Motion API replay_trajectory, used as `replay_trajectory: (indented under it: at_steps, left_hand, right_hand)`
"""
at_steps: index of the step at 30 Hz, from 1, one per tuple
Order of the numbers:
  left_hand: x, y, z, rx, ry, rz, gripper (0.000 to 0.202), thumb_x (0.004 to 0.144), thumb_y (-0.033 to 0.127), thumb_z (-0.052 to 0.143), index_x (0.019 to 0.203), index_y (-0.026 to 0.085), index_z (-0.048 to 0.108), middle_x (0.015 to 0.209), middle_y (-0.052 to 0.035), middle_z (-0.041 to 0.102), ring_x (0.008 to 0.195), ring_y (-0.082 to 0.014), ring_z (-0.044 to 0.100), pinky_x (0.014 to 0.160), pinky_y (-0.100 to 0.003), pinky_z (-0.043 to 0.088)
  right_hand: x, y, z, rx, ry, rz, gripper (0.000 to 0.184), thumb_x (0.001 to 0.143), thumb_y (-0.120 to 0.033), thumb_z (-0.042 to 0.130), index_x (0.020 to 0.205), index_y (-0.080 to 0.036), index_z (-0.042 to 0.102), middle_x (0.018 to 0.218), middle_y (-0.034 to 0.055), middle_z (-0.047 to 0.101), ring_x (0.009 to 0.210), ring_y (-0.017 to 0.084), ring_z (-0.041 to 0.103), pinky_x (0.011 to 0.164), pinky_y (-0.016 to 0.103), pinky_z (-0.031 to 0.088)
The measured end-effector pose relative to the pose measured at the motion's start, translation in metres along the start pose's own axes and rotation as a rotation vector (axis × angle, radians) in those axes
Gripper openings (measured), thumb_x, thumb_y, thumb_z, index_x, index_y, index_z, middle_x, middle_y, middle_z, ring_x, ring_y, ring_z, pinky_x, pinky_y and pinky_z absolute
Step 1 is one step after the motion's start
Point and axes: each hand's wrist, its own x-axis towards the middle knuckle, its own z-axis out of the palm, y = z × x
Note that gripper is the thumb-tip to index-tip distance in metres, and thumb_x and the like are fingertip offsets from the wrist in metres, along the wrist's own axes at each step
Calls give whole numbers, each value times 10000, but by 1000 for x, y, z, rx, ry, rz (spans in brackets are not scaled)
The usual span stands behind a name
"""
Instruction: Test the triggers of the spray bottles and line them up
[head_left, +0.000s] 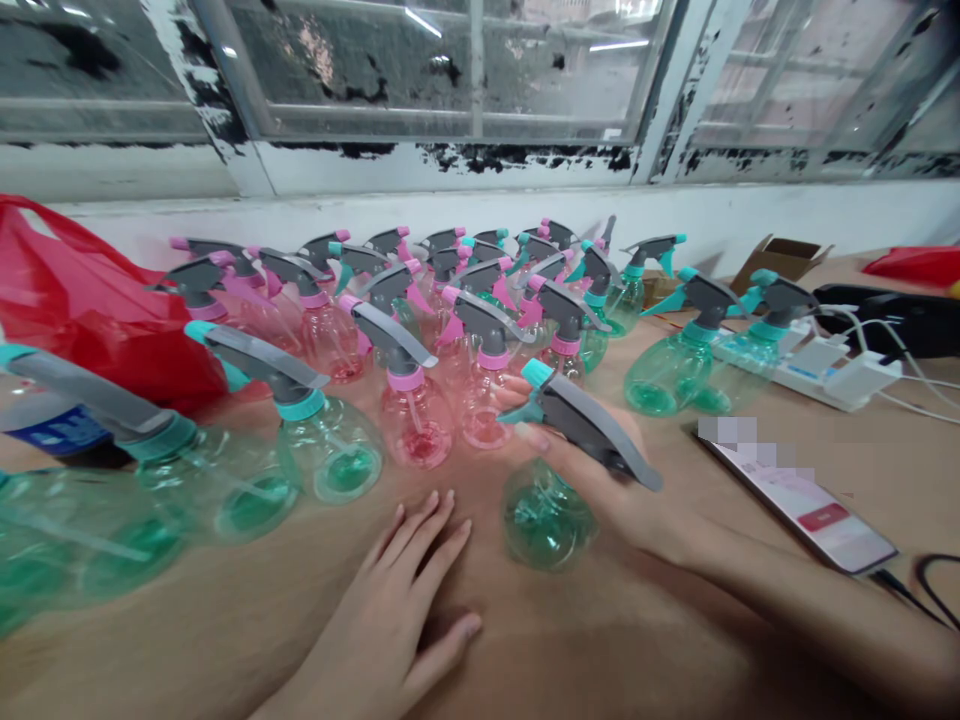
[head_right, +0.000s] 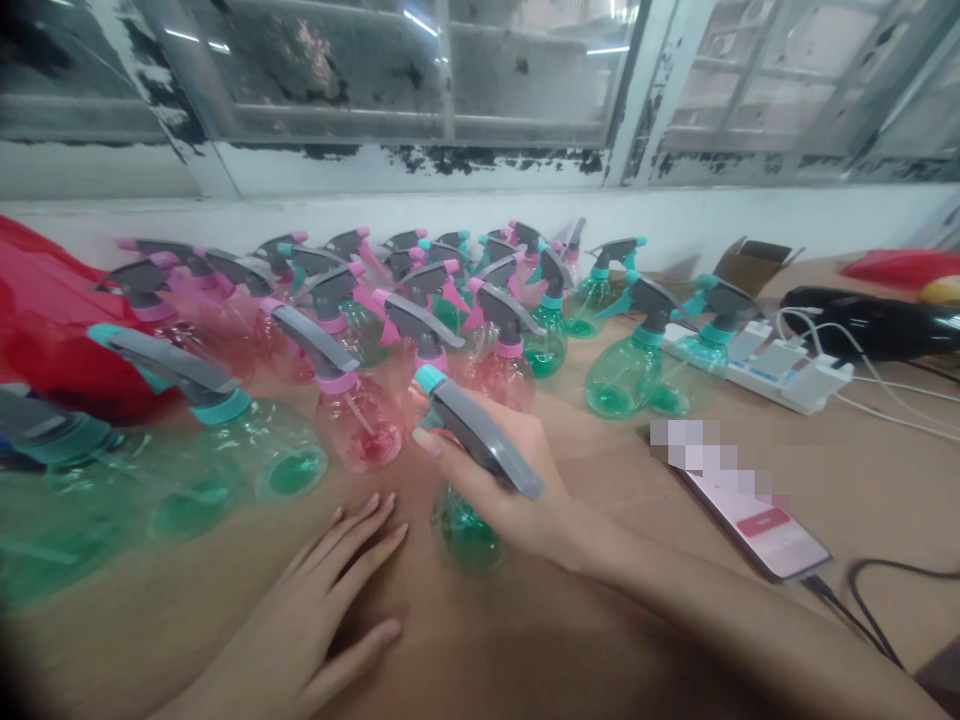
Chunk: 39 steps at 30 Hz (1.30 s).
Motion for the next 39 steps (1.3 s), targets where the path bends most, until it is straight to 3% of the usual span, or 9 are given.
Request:
replay_trajectory:
  at_steps: [10, 17, 22, 28, 31, 34, 39]
  left_hand:
    - [1, -1, 0, -4, 16, -2, 640, 925, 407, 575, 1486, 215, 335, 1522, -108, 382, 1356, -319, 408, 1095, -507, 348]
    - [0, 0, 0, -2, 30, 1, 626, 922, 407, 581, 1469, 193, 364, 1518, -107, 390, 1347, -317, 422, 1088, -506, 365]
    - [1, -1, 1, 11, 9, 2, 622, 930, 413, 573, 1469, 192, 354, 1526, -111, 374, 1357, -316, 406, 1086, -517, 364]
    - [0, 0, -1, 28, -7, 3, 653, 933, 421, 571, 1487, 193, 309, 1530, -117, 364, 1365, -313, 396, 1083, -519, 370]
    - [-1, 0, 0, 14, -6, -2, 638, 936, 418, 570, 1483, 206, 319, 1534, -110, 360, 1365, -309, 396, 1089, -513, 363]
    - [0, 0, 1, 16, 5, 1, 634, 932, 408, 575, 1477, 199, 330, 1530, -114, 366, 1363, -310, 398, 1085, -513, 367]
    - [0, -1, 1, 24, 3, 11, 637, 931, 417, 576, 1476, 190, 335, 1534, -113, 360, 1368, -310, 390, 1095, -515, 349]
  right_hand:
    - [2, -4, 0, -55, 41, -6, 119, 901, -358, 605, 865, -250, 639, 701, -14, 644, 720, 197, 656, 673, 361, 568]
    - [3, -9, 1, -2, 35, -38, 104, 880, -278, 619, 979, -246, 613, 875, -2, 672, 806, 170, 654, 708, 313, 557]
    - [4, -9, -1, -35, 18, -17, 93, 890, -311, 618, 888, -244, 554, 742, -41, 554, 645, 112, 524, 577, 240, 455]
    - [5, -13, -3, -54, 10, 5, 259, 871, -334, 638, 749, -230, 435, 667, -60, 414, 579, 95, 383, 521, 236, 357]
    - [6, -14, -5, -49, 0, 8, 249, 880, -335, 617, 737, -228, 445, 661, -54, 427, 581, 100, 431, 538, 247, 384]
    - [5, -12, -4, 3, 30, 44, 147, 861, -329, 645, 847, -229, 539, 700, -41, 528, 602, 112, 521, 569, 253, 455]
    - [1, -4, 0, 52, 82, 22, 179, 849, -293, 668, 1007, -233, 608, 865, -9, 666, 782, 153, 658, 743, 293, 565]
